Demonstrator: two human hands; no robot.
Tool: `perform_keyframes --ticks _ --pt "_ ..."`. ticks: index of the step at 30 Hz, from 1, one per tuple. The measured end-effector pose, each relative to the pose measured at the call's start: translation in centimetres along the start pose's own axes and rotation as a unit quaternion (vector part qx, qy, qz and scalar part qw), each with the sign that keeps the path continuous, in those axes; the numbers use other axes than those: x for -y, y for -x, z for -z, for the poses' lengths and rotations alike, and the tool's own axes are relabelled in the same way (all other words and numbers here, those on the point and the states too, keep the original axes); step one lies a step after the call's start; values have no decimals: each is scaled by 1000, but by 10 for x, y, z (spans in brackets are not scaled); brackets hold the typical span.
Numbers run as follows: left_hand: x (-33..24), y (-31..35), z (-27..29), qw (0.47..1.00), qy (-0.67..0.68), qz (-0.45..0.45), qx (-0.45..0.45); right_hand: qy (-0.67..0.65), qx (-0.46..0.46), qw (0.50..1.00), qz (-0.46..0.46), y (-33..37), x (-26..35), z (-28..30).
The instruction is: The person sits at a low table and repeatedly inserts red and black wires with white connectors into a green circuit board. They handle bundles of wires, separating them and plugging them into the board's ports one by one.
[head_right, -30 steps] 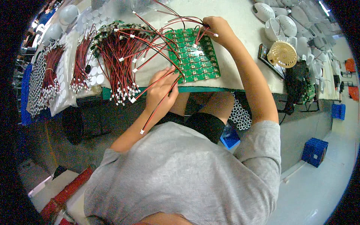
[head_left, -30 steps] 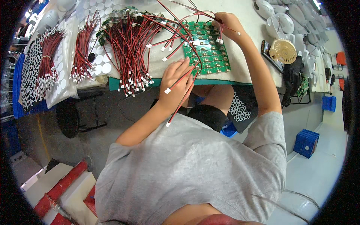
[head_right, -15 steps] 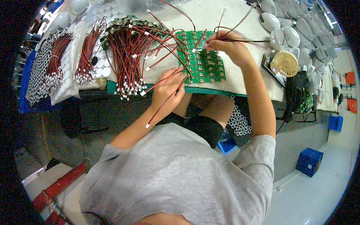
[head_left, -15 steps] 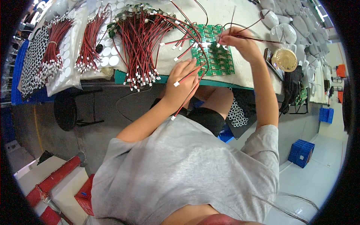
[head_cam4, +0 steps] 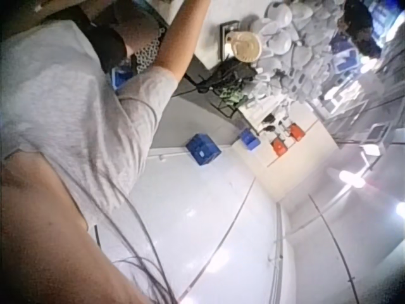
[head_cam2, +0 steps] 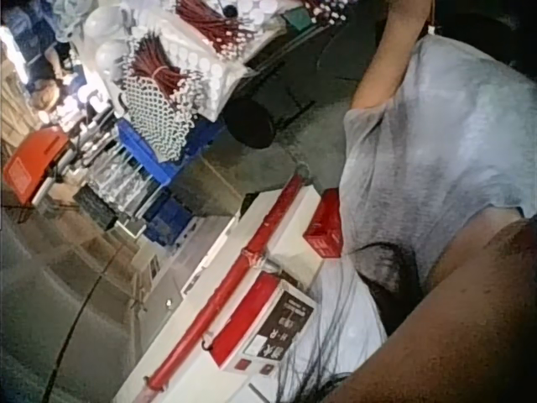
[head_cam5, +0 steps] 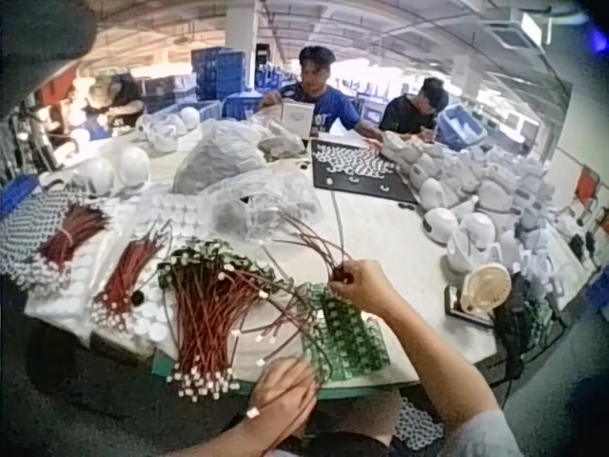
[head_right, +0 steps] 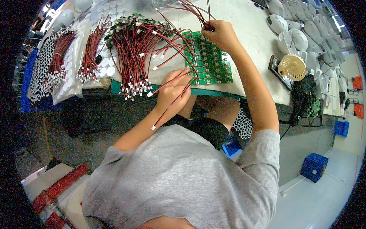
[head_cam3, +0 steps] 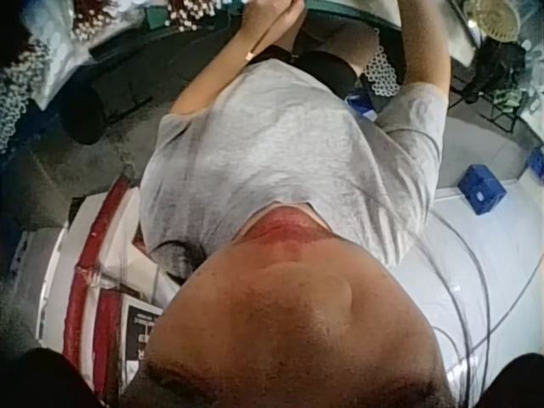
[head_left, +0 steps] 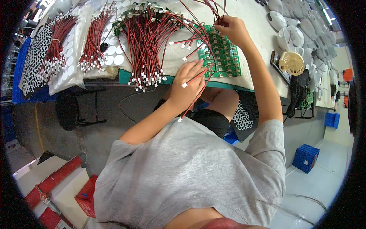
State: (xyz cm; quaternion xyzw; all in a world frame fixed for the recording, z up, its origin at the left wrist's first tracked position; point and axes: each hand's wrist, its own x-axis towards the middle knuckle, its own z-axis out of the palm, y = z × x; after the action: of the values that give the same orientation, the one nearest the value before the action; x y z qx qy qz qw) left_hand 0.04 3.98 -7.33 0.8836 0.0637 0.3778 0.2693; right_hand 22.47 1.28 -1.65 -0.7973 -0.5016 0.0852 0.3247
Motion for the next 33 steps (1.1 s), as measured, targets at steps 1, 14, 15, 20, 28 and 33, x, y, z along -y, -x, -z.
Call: perform_keyframes --ticks 1,14,15,20,28,33 --pt "-1 0 0 1000 4 1 -2 2 3 1000 3 0 0 0" --pt "0 0 0 1000 7 3 -8 25 -9 999 19 2 -1 -4" --pt "0 0 0 1000 8 4 -7 27 -12 999 24 2 0 -4" --pt "2 1 -1 1000 11 5 -3 34 -40 998 44 2 0 -7" --pt "1 0 0 1000 0 -2 2 92 -41 995 7 2 1 -9" --pt "0 0 0 1000 -2 4 1 131 -4 991 -8 -2 -8 -12"
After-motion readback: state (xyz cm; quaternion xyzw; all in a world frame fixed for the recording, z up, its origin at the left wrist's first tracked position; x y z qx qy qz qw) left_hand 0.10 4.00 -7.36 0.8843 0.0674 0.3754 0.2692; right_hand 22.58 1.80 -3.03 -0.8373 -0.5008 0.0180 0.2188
